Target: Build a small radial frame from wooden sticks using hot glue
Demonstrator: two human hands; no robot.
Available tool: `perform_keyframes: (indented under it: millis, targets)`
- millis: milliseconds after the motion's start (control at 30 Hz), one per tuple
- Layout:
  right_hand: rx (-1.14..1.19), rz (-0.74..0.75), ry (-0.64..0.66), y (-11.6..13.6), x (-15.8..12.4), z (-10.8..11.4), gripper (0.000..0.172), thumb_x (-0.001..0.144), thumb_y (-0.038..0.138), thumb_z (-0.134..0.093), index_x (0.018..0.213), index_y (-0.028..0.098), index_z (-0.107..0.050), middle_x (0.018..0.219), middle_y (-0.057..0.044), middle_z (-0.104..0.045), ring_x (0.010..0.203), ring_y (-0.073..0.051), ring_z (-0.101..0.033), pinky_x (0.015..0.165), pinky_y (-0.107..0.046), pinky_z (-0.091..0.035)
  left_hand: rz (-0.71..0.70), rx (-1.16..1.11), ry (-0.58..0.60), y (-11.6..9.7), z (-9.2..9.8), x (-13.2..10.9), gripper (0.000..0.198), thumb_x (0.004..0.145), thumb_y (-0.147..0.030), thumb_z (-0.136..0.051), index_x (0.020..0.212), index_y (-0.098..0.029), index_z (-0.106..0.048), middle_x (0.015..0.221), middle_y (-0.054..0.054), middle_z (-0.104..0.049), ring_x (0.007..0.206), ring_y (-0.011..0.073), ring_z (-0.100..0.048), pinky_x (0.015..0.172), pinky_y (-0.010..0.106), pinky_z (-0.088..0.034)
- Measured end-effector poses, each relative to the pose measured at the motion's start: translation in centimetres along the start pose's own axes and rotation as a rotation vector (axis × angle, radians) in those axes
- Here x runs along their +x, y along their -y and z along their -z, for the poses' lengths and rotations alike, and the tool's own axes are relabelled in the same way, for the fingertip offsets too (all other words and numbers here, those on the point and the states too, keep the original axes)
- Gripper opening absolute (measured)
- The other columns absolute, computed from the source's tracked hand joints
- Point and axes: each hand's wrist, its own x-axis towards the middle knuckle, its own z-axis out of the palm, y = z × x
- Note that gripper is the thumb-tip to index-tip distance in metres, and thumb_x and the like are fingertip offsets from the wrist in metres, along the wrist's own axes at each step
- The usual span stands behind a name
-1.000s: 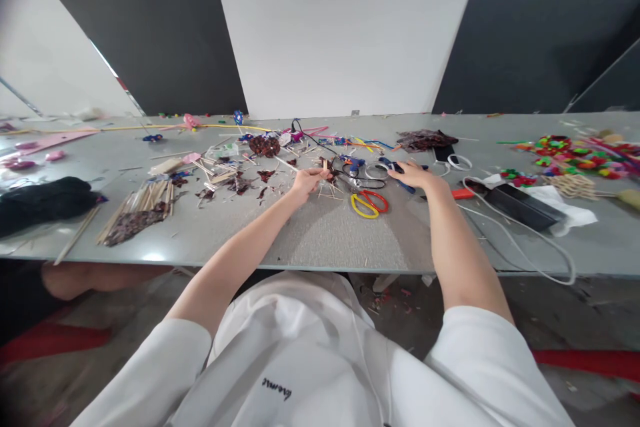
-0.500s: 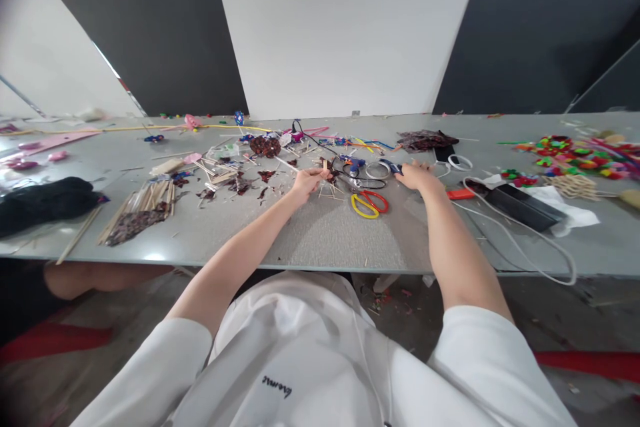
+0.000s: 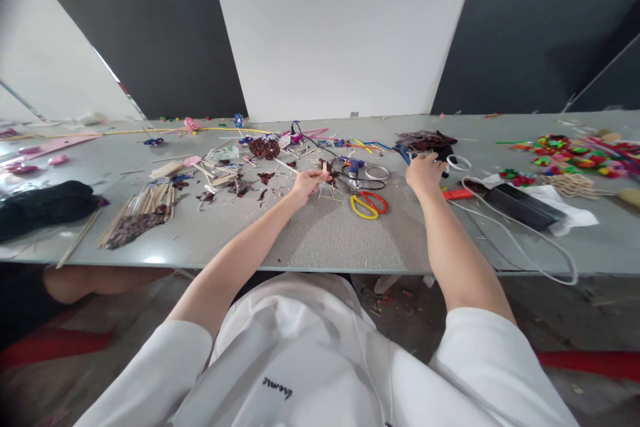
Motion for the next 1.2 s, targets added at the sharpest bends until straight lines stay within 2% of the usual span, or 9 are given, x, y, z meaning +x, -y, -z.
perform_keyframes:
  millis: [67,200,367,467,600,767,933,1200]
  targets:
    - [0.061,0.016,-0.101,0.7,-0.5,1.2,0.059,0.100,0.045,-0.057,0.138,-0.002,-0.052,0.139,-0.037,-0.050,0.125,-0.046,-0.057,0.104,-0.058,-0.041,0.003,-0.003,-0.001,0.0,0.0,0.0,0.030,0.081,-0.038,-0.087,0.099,-0.014,-0.084,0.095,0.009,-0.082,0.043,0.0010,-0.030,0.042,0.019,-0.024]
    - [0.173,0.341,-0.166,3.2,-2.4,3.8,0.054,0.101,0.045,-0.055,0.140,0.007,-0.052,0.135,-0.029,-0.055,0.121,-0.041,-0.059,0.102,-0.052,-0.045,0.003,0.004,-0.001,0.0,-0.1,0.0,0.032,0.080,-0.039,-0.088,0.100,-0.014,-0.084,0.092,0.008,-0.082,0.044,0.0016,-0.032,0.041,0.019,-0.024]
    - [0.259,0.672,-0.180,7.1,-5.6,5.8,0.057,0.100,0.041,-0.055,0.150,0.015,-0.049,0.139,-0.022,-0.056,0.126,-0.040,-0.058,0.109,-0.052,-0.046,-0.015,0.013,0.014,0.1,-0.2,-0.1,0.032,0.079,-0.038,-0.089,0.099,-0.014,-0.084,0.091,0.008,-0.082,0.045,0.0021,-0.034,0.042,0.019,-0.026]
    - [0.314,0.784,-0.154,8.8,-7.0,6.0,0.052,0.098,0.038,-0.056,0.145,0.015,-0.054,0.138,-0.020,-0.060,0.129,-0.038,-0.057,0.111,-0.051,-0.047,-0.033,0.019,0.016,0.3,-0.3,-0.2,0.034,0.078,-0.039,-0.090,0.100,-0.013,-0.084,0.091,0.008,-0.082,0.045,0.0022,-0.036,0.042,0.019,-0.025]
    - [0.306,0.840,-0.142,10.0,-8.1,6.0,0.049,0.096,0.035,-0.058,0.141,0.015,-0.057,0.135,-0.020,-0.063,0.128,-0.038,-0.058,0.111,-0.051,-0.047,-0.054,0.024,0.022,0.4,-0.5,-0.4,0.034,0.076,-0.037,-0.091,0.100,-0.013,-0.085,0.090,0.008,-0.082,0.046,0.0034,-0.040,0.043,0.019,-0.026]
    - [0.237,0.895,-0.125,10.3,-8.6,6.1,0.050,0.094,0.034,-0.059,0.140,0.014,-0.057,0.131,-0.020,-0.065,0.126,-0.038,-0.059,0.110,-0.051,-0.047,-0.064,0.030,0.004,0.1,-0.6,-0.7,0.031,0.077,-0.036,-0.090,0.096,-0.012,-0.084,0.091,0.009,-0.082,0.048,0.0041,-0.044,0.045,0.019,-0.029]
    - [0.223,0.889,-0.107,10.2,-8.7,6.2,0.048,0.096,0.035,-0.058,0.139,0.016,-0.058,0.131,-0.019,-0.066,0.124,-0.037,-0.060,0.107,-0.050,-0.048,-0.075,0.040,0.010,0.3,-0.5,-0.5,0.031,0.078,-0.036,-0.089,0.096,-0.012,-0.083,0.091,0.009,-0.082,0.048,0.0045,-0.044,0.045,0.019,-0.030]
    - [0.237,0.872,-0.090,10.3,-8.8,6.2,0.043,0.097,0.039,-0.058,0.133,0.015,-0.061,0.126,-0.019,-0.069,0.118,-0.035,-0.064,0.102,-0.047,-0.049,-0.098,0.065,0.019,0.8,-0.5,-0.1,0.035,0.077,-0.040,-0.089,0.099,-0.012,-0.084,0.091,0.009,-0.083,0.051,0.0065,-0.051,0.045,0.019,-0.032]
